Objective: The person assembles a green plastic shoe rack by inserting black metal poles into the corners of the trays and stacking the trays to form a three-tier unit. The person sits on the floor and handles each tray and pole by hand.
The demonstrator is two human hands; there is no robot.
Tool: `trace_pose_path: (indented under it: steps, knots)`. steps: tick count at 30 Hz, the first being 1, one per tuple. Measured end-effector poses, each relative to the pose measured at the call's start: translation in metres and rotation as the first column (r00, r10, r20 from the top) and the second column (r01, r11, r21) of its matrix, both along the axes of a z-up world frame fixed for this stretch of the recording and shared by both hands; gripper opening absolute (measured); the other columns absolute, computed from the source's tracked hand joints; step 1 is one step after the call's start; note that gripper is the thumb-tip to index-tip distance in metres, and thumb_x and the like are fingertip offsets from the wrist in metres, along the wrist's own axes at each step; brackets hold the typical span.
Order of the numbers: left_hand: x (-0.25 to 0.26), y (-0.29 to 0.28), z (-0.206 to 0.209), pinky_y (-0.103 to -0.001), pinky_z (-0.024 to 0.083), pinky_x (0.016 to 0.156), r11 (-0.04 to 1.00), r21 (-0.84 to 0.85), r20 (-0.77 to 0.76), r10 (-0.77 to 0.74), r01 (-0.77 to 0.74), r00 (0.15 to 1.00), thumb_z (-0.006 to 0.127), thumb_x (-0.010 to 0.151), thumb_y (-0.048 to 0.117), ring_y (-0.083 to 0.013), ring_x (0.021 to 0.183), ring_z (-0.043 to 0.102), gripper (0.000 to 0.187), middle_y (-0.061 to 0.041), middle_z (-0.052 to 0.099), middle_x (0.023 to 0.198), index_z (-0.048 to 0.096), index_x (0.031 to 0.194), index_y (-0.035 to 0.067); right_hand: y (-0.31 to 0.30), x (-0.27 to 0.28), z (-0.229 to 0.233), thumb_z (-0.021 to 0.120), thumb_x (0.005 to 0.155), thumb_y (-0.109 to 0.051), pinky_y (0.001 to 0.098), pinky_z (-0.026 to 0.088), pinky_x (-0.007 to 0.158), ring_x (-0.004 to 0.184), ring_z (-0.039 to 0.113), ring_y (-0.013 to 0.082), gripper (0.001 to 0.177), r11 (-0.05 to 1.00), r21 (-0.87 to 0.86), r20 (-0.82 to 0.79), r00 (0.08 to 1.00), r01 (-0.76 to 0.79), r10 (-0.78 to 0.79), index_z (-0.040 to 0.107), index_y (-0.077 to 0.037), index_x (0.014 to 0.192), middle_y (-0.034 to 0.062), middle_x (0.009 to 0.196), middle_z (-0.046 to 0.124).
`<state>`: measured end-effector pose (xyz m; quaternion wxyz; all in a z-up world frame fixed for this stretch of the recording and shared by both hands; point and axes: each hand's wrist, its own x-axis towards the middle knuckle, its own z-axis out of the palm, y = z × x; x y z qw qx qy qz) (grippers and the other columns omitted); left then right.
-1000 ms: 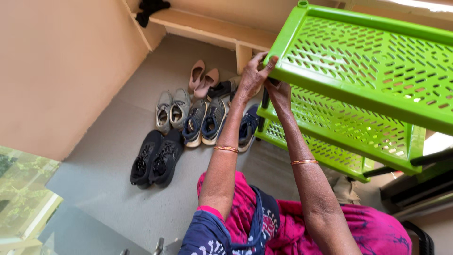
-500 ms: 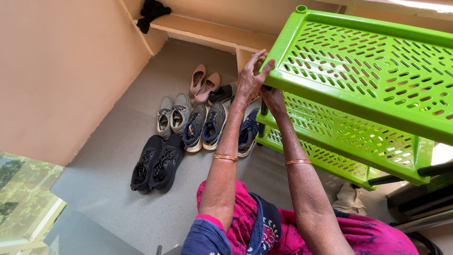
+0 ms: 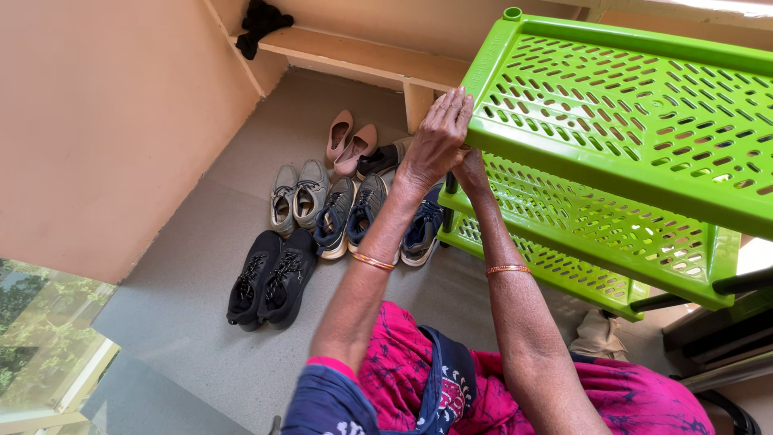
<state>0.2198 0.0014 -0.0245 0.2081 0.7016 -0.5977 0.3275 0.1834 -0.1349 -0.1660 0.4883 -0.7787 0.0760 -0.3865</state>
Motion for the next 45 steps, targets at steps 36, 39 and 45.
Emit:
trace_pose_path:
  steps: [36, 39, 45]
  knots:
    - [-0.031, -0.005, -0.01, -0.045, 0.054, 0.113, 0.906, -0.416, -0.618, -0.348, 0.083, 0.705, 0.1, 0.059, 0.045, -0.0331, 0.138, 0.059, 0.102, -0.014, 0.055, 0.149, 0.052, 0.147, 0.028, -0.042, 0.03, -0.066, 0.061, 0.104, -0.009, 0.0489, 0.023, 0.128, 0.155, 0.032, 0.0348, 0.071, 0.73, -0.681, -0.129, 0.971, 0.059, -0.2, 0.023, -0.002, 0.164, 0.0232, 0.166, 0.034]
    - [-0.026, 0.0, -0.009, -0.046, 0.052, 0.111, 0.934, -0.345, -0.617, -0.297, 0.089, 0.729, 0.097, 0.058, 0.05, -0.0371, 0.137, 0.056, 0.103, -0.018, 0.051, 0.15, 0.049, 0.147, 0.03, -0.049, 0.031, -0.081, 0.063, 0.102, -0.009, 0.0476, 0.023, 0.127, 0.152, 0.033, 0.0341, 0.068, 0.859, -0.512, -0.136, 0.988, -0.001, -0.08, 0.027, -0.001, 0.16, 0.0227, 0.162, 0.036]
    - [-0.022, 0.006, -0.014, -0.051, 0.045, 0.116, 0.967, -0.253, -0.268, -0.092, 0.022, 0.959, 0.079, 0.076, 0.065, -0.0449, 0.142, 0.048, 0.1, -0.026, 0.04, 0.157, 0.042, 0.152, 0.01, -0.05, 0.026, -0.086, 0.065, 0.098, -0.006, 0.05, 0.025, 0.123, 0.146, 0.036, 0.0395, 0.065, 0.766, -0.642, -0.008, 0.998, 0.045, -0.066, 0.034, 0.004, 0.154, 0.0263, 0.154, 0.041]
